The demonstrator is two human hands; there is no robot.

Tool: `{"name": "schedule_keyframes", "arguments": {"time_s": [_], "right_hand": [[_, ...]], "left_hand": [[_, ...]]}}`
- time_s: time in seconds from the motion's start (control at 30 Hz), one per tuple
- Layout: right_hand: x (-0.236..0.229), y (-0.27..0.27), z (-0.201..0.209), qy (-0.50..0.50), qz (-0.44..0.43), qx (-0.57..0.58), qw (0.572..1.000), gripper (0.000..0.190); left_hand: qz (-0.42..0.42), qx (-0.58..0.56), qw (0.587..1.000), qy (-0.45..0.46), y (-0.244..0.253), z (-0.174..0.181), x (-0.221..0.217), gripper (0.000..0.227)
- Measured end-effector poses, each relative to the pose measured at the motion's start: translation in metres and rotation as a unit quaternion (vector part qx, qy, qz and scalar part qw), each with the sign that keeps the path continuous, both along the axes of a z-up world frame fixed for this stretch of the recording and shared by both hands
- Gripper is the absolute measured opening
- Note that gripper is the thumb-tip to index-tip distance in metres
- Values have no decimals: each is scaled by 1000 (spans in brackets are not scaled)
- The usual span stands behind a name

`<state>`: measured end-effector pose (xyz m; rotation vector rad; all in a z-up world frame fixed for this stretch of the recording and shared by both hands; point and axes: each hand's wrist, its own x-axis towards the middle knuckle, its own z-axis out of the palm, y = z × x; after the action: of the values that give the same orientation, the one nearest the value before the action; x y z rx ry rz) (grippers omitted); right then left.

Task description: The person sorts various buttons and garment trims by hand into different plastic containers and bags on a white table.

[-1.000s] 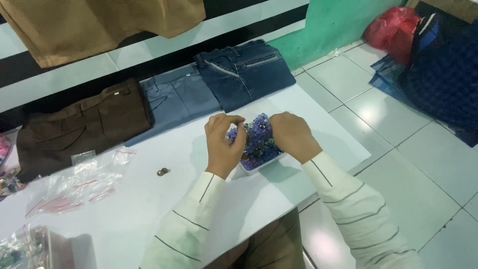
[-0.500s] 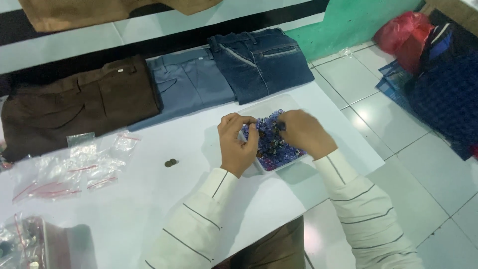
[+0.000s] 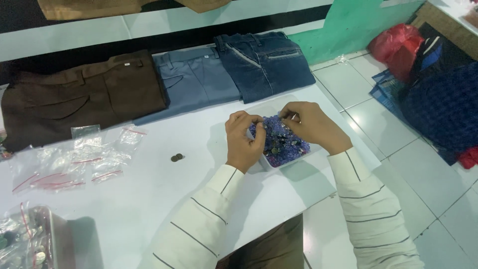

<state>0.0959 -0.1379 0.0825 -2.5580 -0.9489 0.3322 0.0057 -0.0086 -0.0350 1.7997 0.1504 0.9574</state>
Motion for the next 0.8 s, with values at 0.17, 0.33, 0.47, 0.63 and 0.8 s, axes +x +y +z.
{"name": "schedule_keyframes", "arguments": {"time_s": [0.17, 0.33, 0.47, 0.63, 0.8], "right_hand": [[1, -5, -15, 10, 2, 71, 997, 20], [-6, -2, -19, 47, 3, 137, 989, 16], [-11, 0, -17, 49, 3, 154, 987, 14], [-9, -3, -26, 39, 5, 164, 986, 13], [-13, -4, -13, 4, 5, 135, 991, 17]], "left_hand": [[-9, 17, 1000, -1, 2, -5, 1, 14], [-51, 39, 998, 13, 5, 0, 1, 21], [-62, 19, 998, 20, 5, 0, 2, 20], [-64, -20, 997, 31, 3, 1, 2, 19], [-52, -48, 997, 40, 1, 1, 1, 12]]}}
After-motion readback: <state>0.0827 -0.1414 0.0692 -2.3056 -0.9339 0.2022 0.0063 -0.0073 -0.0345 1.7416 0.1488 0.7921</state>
